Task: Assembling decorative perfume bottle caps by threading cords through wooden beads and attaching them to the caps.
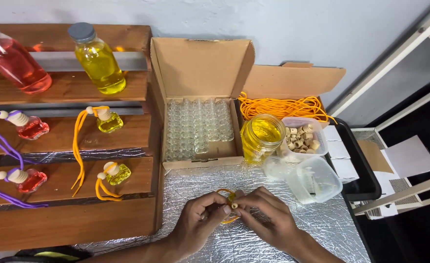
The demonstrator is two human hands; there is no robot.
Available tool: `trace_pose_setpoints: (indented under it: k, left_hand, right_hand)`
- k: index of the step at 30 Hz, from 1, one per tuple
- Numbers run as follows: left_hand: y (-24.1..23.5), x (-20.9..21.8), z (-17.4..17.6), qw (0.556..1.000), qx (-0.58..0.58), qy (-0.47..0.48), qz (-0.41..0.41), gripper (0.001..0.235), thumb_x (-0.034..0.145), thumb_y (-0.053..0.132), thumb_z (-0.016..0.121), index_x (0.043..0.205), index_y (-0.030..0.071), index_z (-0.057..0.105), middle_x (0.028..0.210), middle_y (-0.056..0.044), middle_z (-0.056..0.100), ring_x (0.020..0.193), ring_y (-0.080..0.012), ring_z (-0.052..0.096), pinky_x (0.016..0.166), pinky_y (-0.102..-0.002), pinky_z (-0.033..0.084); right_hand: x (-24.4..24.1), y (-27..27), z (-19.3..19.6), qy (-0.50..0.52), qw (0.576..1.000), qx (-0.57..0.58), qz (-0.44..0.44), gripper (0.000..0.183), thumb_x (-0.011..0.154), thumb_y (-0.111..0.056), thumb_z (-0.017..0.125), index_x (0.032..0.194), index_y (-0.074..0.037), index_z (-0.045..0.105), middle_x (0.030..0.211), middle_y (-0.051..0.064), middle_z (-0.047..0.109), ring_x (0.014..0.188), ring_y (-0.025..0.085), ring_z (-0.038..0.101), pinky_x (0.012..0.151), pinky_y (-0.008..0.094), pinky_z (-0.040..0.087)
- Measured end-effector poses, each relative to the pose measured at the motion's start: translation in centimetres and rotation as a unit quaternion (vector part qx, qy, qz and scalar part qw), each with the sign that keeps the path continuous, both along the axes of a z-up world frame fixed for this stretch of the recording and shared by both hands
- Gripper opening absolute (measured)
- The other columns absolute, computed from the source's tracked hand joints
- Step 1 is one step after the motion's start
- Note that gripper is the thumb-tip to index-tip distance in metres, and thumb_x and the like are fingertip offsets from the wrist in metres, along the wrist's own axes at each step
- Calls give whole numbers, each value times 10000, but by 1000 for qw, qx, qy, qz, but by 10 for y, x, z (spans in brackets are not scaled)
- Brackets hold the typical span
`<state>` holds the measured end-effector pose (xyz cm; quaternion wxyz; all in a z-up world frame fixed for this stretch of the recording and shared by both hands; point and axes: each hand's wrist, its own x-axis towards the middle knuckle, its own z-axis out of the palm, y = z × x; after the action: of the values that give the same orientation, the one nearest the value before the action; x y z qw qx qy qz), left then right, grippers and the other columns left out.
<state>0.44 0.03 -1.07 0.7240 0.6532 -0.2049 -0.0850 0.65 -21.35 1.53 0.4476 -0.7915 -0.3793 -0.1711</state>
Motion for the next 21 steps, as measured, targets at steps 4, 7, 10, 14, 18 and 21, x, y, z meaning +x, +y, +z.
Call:
trace_pose_setpoints:
  k: [4,7,10,14,18,21]
  left_hand:
    - [-1,-1,-1,1000,6,-3,4,192,983,239,644,916,83,734,683,-3,626,559,-101,457,499,-262,356]
    - [1,-1,-2,1000,13,-18,-1,174,982,222,644,916,78,717,686,-13,602,561,-105,440,488,-263,350]
    - [0,-1,-6,999,0,-36,8,187,978,231,653,894,69,699,669,-17,588,534,-99,417,460,-262,320]
    - [2,-2,-1,999,0,-31,8,223,978,266,643,878,75,702,674,-19,622,549,-101,450,484,-262,346]
    - [4,-3,-4,999,-13,-33,-15,209,984,239,643,928,51,714,688,-54,690,554,-121,587,469,-243,437]
    - [3,-3,-3,1000,-3,-27,-16,183,978,216,641,911,60,711,673,-44,676,535,-113,558,455,-242,418]
  right_hand:
    - [-3,-5,-9,-19,1000,0,-8,313,886,-49,788,1177,-22,676,932,68,759,764,144,662,683,244,545]
    - [-1,-14,-22,-16,1000,-12,-16,353,899,-47,791,1226,-39,659,956,54,765,790,132,683,700,222,578]
    - [0,-14,-19,-8,999,-26,-23,390,886,-55,799,1248,-44,654,1044,70,787,822,130,699,724,223,584]
    - [1,-10,-18,-18,999,-29,-14,347,887,-49,801,1206,-34,666,995,73,770,802,139,675,715,233,559]
    - [-1,-6,-13,-31,999,-40,-7,368,862,-36,817,1194,-15,659,969,84,749,802,163,667,714,260,542]
    - [-2,-6,-9,-37,998,-43,-2,373,874,-39,805,1211,-16,647,978,89,744,805,169,665,720,266,534]
